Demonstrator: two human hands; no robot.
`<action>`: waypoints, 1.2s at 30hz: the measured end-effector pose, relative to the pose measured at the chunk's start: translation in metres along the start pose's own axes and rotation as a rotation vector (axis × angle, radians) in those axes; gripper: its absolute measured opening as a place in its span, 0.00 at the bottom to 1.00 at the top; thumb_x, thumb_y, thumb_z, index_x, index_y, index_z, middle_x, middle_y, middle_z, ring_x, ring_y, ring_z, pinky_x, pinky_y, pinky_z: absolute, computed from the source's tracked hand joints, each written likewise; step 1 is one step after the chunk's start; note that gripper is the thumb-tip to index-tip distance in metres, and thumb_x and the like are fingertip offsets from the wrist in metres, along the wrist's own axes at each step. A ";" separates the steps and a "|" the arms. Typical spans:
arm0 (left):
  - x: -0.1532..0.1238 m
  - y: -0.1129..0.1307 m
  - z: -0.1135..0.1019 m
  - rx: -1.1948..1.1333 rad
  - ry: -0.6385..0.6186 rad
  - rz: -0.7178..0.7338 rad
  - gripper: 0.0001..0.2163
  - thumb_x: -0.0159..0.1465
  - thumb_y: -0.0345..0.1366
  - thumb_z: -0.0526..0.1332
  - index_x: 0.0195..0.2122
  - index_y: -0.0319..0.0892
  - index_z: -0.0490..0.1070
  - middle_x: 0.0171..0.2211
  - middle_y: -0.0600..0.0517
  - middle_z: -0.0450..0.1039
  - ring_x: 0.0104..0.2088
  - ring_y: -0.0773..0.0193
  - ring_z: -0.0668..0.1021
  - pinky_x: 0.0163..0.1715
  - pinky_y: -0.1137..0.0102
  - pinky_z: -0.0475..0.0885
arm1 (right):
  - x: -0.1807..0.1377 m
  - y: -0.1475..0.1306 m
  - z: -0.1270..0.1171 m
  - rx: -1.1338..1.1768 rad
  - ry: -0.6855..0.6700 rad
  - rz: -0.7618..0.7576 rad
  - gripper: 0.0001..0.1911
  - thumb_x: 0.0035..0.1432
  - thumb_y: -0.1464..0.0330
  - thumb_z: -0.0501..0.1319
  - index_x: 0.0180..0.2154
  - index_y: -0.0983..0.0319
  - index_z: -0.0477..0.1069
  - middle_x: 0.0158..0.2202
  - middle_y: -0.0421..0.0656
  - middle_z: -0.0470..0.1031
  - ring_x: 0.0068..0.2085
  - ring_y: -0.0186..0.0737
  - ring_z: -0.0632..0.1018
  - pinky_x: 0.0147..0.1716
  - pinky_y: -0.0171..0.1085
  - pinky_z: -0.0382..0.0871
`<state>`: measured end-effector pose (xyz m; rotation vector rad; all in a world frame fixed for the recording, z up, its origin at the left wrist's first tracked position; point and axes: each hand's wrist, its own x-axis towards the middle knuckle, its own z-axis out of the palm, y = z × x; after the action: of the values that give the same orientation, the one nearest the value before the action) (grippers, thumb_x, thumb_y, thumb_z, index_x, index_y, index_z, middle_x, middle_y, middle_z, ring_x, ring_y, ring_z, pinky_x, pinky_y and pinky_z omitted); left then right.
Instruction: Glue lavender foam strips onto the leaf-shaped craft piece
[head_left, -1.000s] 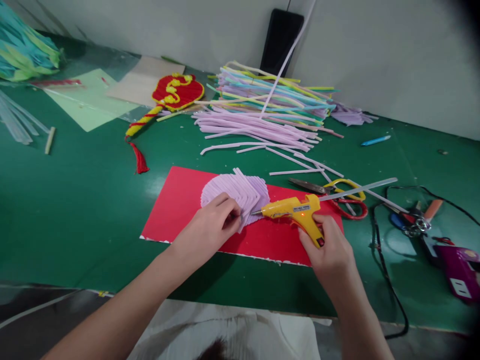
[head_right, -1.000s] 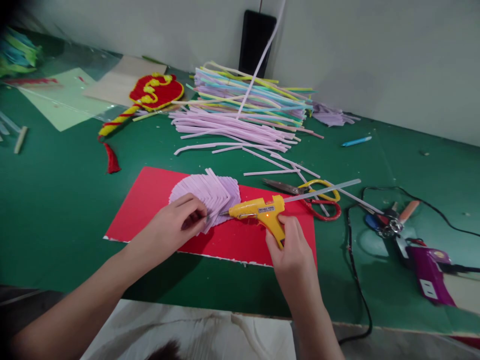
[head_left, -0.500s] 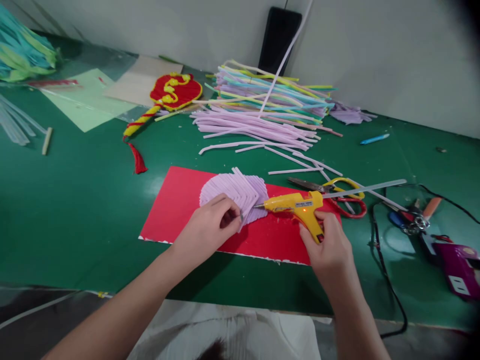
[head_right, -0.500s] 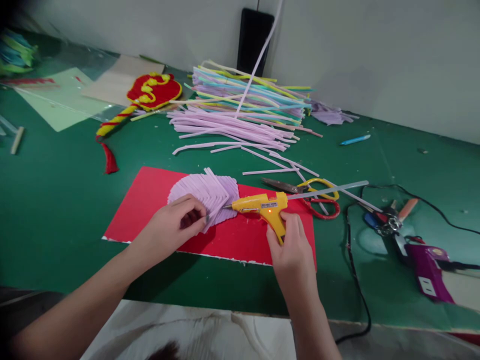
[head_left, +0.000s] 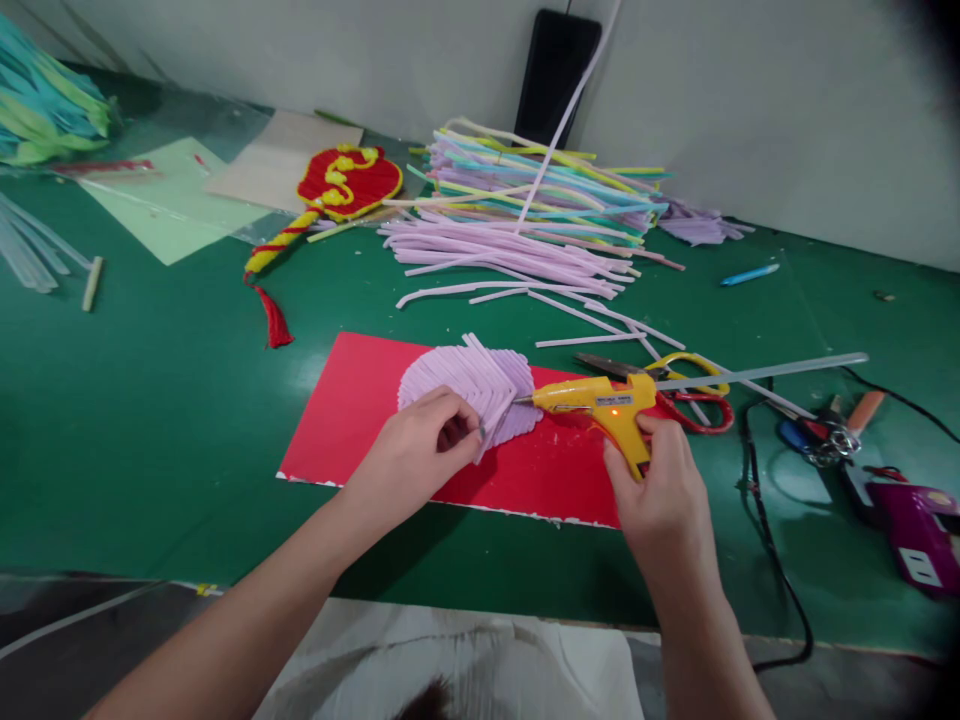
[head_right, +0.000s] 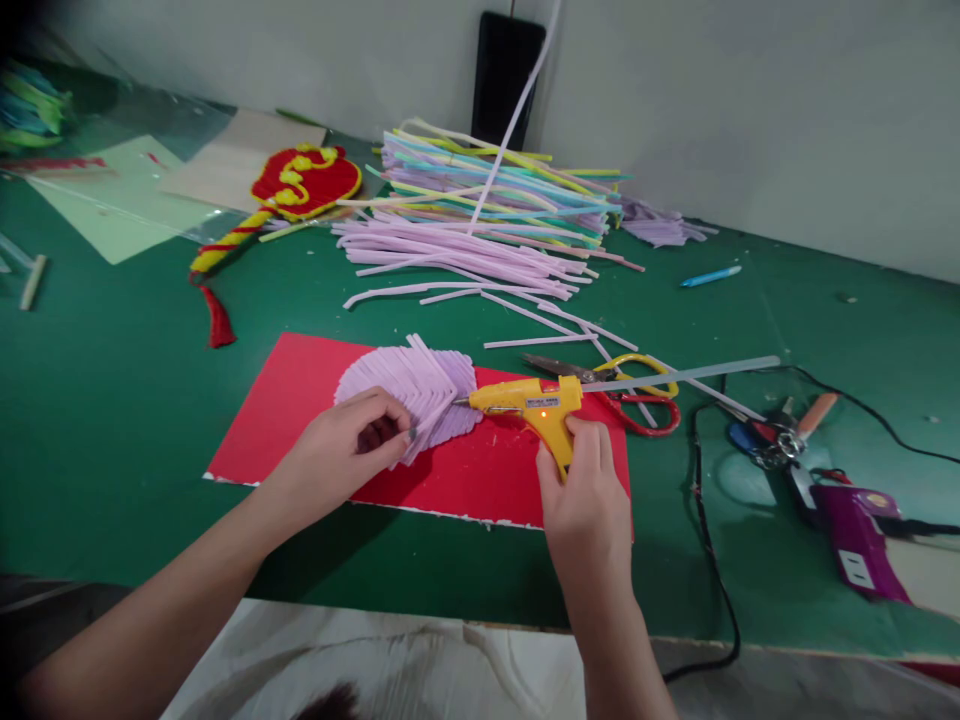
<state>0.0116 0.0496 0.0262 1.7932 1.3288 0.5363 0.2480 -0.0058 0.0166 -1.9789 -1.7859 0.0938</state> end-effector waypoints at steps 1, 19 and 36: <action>0.000 0.000 0.000 0.001 0.000 0.004 0.02 0.59 0.31 0.57 0.30 0.42 0.69 0.32 0.54 0.72 0.30 0.69 0.72 0.28 0.73 0.67 | 0.000 0.000 0.000 -0.004 0.001 0.000 0.11 0.59 0.66 0.52 0.44 0.61 0.60 0.42 0.52 0.69 0.42 0.48 0.72 0.37 0.44 0.69; -0.006 0.004 0.010 0.146 0.039 0.131 0.02 0.60 0.30 0.57 0.31 0.42 0.67 0.34 0.53 0.69 0.33 0.67 0.72 0.30 0.71 0.66 | 0.007 0.077 -0.027 -0.215 0.245 0.421 0.28 0.47 0.48 0.63 0.40 0.62 0.67 0.33 0.50 0.69 0.36 0.55 0.73 0.32 0.50 0.67; -0.008 0.001 0.016 0.199 0.056 0.228 0.03 0.61 0.30 0.56 0.32 0.41 0.68 0.35 0.51 0.70 0.37 0.64 0.72 0.37 0.69 0.70 | 0.021 -0.016 -0.011 0.058 -0.113 -0.402 0.24 0.61 0.77 0.45 0.58 0.60 0.62 0.56 0.49 0.69 0.57 0.45 0.70 0.56 0.49 0.65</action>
<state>0.0213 0.0358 0.0193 2.1240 1.2591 0.5979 0.2402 0.0121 0.0378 -1.5658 -2.1908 0.1264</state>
